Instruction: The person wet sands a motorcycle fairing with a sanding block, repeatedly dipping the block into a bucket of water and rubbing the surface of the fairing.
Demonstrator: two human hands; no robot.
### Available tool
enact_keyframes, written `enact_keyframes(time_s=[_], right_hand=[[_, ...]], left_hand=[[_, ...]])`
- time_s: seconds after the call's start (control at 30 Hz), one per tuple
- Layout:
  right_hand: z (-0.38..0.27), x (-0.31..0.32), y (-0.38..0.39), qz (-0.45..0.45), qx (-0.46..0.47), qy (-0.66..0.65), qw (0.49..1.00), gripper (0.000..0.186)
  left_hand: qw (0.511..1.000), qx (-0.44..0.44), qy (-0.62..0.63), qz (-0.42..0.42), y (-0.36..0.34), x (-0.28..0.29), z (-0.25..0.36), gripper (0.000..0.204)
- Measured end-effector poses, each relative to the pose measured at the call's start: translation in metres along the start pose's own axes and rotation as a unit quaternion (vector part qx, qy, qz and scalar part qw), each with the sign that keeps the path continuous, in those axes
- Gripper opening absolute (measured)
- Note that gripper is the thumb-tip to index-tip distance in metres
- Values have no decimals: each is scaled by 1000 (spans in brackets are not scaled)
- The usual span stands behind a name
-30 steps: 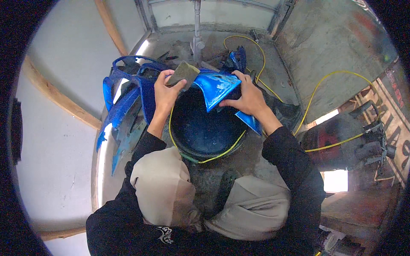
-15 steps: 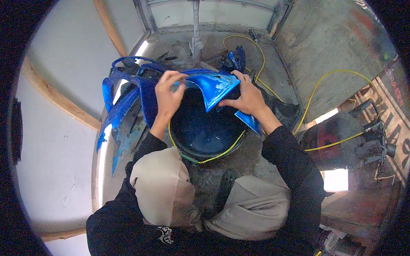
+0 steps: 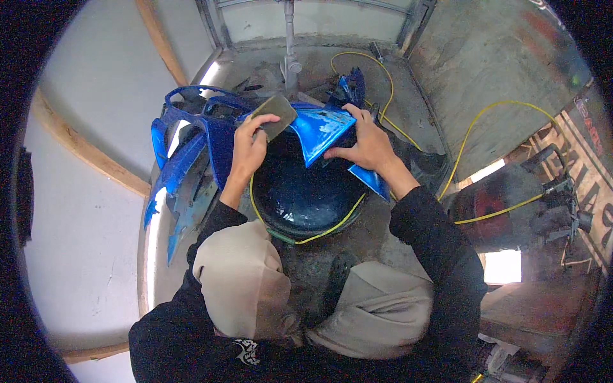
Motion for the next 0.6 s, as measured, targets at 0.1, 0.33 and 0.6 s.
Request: enact_keyframes(time_s=[0.1, 0.33, 0.6], right_hand=[[-6, -1, -1, -8, -6, -7, 1000, 129], [5, -1, 0, 1, 4, -16, 1000, 128], [2, -2, 1, 5, 1, -14, 1000, 128]], left_hand=[[996, -72, -12, 46, -5, 10, 1, 44], [994, 83, -35, 66, -10, 5, 23, 35], [984, -166, -39, -53, 4, -38, 49, 38]])
Point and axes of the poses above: each hand's wrist, its own y-axis away from the middle knuckle, its own x-axis out of the back of the hand, z = x × y, the point moved 7 cm from there along -y, towards the middle knuckle, and after that the axes turned 13 degrees about -x, right-handed, at the moved point
